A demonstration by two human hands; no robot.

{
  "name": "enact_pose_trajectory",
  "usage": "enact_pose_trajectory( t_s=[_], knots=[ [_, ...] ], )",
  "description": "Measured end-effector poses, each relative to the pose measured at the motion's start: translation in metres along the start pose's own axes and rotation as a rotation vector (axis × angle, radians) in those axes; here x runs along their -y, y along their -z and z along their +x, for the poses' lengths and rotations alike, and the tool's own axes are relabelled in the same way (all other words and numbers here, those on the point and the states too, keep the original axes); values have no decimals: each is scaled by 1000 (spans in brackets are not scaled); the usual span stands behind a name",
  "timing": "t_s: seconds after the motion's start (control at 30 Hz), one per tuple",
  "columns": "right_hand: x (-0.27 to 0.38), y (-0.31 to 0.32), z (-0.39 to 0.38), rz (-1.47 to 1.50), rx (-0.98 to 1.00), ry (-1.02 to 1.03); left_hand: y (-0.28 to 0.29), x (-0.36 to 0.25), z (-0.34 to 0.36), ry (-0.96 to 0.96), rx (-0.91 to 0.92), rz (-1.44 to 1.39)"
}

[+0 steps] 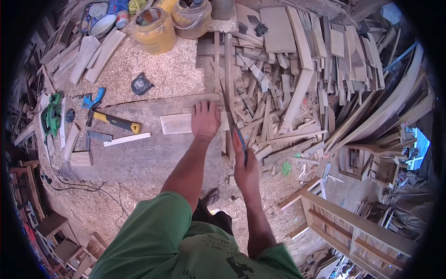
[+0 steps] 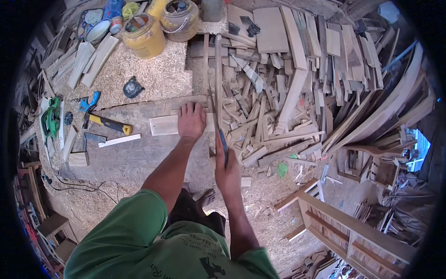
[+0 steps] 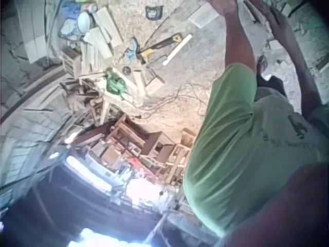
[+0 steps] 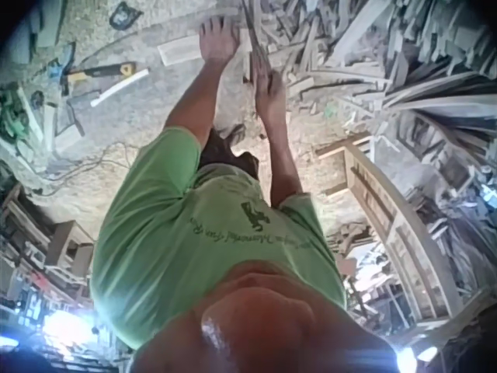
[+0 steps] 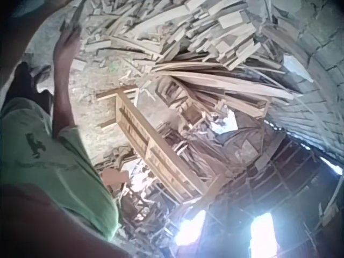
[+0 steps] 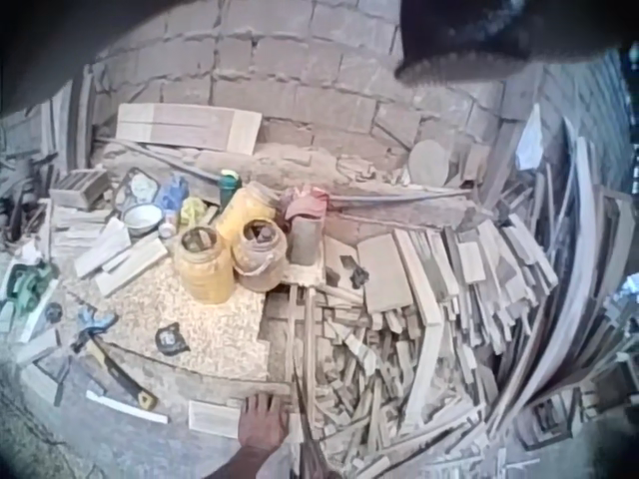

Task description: The person measures and marks a piece of wood with a ruler and pencil, then uses a hand saw to cut the wood. The person repeats this process multiple times, cutting the wood into smaller pieces.

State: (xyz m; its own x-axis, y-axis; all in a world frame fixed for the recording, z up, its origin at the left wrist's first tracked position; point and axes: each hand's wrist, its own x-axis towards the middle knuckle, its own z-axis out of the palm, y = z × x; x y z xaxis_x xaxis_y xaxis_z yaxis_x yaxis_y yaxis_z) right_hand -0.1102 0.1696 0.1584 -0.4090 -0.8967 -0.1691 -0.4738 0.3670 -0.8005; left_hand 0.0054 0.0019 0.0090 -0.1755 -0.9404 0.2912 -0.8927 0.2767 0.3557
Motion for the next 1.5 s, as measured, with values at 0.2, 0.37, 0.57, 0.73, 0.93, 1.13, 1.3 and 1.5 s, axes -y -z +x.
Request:
enact_pose_trajectory(
  t_s=[0.2, 0.37, 0.57, 0.73, 0.93, 1.13, 1.3, 1.5],
  knots=[
    [-2, 67, -147, 30, 67, -287, 3, 5, 4, 10, -1, 3],
    [-21, -15, 21, 3, -27, -4, 0, -4, 6, -16, -14, 8],
    [-20, 23, -66, 1, 27, -23, -5, 9, 2, -2, -58, 48],
    [-9, 65, -146, -41, 64, -241, -1, 4, 3, -17, -63, 35],
    [-1, -8, 32, 15, 87, -87, -3, -4, 10, -25, -73, 16],
    [-18, 59, -147, 47, 75, -229, -6, 7, -5, -18, -89, 37],
    [-33, 29, -95, 20, 11, -180, -3, -2, 4, -33, -58, 35],
    [-30, -3, -7, 42, 13, -27, -5, -4, 4, -17, -83, 60]
  ],
)
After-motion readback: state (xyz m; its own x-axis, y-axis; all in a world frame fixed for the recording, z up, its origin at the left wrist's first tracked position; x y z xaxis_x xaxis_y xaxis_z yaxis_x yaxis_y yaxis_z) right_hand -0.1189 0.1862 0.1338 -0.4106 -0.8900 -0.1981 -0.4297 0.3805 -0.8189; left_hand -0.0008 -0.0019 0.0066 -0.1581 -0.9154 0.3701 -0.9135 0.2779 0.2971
